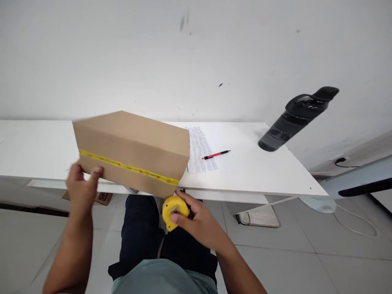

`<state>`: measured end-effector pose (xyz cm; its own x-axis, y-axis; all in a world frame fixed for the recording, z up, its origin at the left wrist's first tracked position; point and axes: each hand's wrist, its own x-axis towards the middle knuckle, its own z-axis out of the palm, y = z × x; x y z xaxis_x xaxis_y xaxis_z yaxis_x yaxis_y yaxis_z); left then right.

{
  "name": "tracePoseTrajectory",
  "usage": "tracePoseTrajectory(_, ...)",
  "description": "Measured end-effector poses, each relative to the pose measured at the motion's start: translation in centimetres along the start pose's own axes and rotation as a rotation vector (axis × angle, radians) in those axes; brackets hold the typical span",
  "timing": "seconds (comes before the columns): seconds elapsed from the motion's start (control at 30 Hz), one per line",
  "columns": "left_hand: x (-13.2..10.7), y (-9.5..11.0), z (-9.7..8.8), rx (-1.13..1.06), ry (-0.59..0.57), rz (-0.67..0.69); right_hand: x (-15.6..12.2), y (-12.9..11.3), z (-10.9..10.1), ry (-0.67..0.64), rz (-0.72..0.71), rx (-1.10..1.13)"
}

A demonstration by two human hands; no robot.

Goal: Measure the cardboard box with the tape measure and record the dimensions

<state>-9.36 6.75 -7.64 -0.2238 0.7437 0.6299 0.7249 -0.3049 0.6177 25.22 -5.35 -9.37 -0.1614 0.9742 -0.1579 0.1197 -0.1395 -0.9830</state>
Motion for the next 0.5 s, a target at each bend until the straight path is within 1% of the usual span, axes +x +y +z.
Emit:
tracePoseTrajectory(0.03, 1.8, 1.3, -1.0, -0.001, 0.066, -0.026, -1.0, -0.7, 0.1, -0.047, -0.033, -0.029)
tracePoseTrajectory(0.07, 3.7, 2.7, -1.7, -0.016, 0.065, -0.021, -1.7, -1.4, 0.3, -0.116, -0.063, -0.04)
tracePoseTrajectory(0.1, 5.7, 4.2, -2.1, -0.06, -0.003, -0.003, -2.3, -2.0, 0.6, -0.211, -0.087, -0.026)
tracePoseTrajectory(0.13, 7.6, 5.6, -2.1, -0.118, -0.101, 0.004, -2.6, -2.6, 0.9, -0.314, -0.112, 0.01)
tracePoseTrajectory(0.17, 9.3, 6.9, -1.7, -0.156, -0.229, -0.006, -2.7, -3.1, 1.3, -0.401, -0.14, 0.047)
tracePoseTrajectory(0.2, 10.8, 8.1, -1.0, -0.165, -0.378, -0.006, -2.6, -3.5, 1.8, -0.457, -0.172, 0.074)
tracePoseTrajectory(0.23, 12.0, 9.0, 0.0, -0.146, -0.524, 0.008, -2.4, -3.8, 2.2, -0.479, -0.204, 0.085)
tracePoseTrajectory(0.3, 13.6, 10.3, 2.6, -0.115, -0.706, 0.029, -1.8, -4.3, 3.1, -0.449, -0.265, 0.069)
tracePoseTrajectory(0.33, 14.1, 10.6, 4.0, -0.101, -0.765, 0.038, -1.4, -4.5, 3.6, -0.423, -0.283, 0.058)
tracePoseTrajectory(0.4, 14.7, 10.8, 6.7, -0.099, -0.817, 0.044, -0.5, -4.7, 4.6, -0.392, -0.307, 0.06)
tracePoseTrajectory(0.43, 15.0, 10.7, 7.8, -0.104, -0.802, 0.042, 0.1, -4.7, 5.2, -0.368, -0.319, 0.058)
tracePoseTrajectory(0.5, 15.3, 10.7, 9.5, -0.11, -0.675, 0.027, 1.2, -4.7, 6.1, -0.294, -0.335, 0.038)
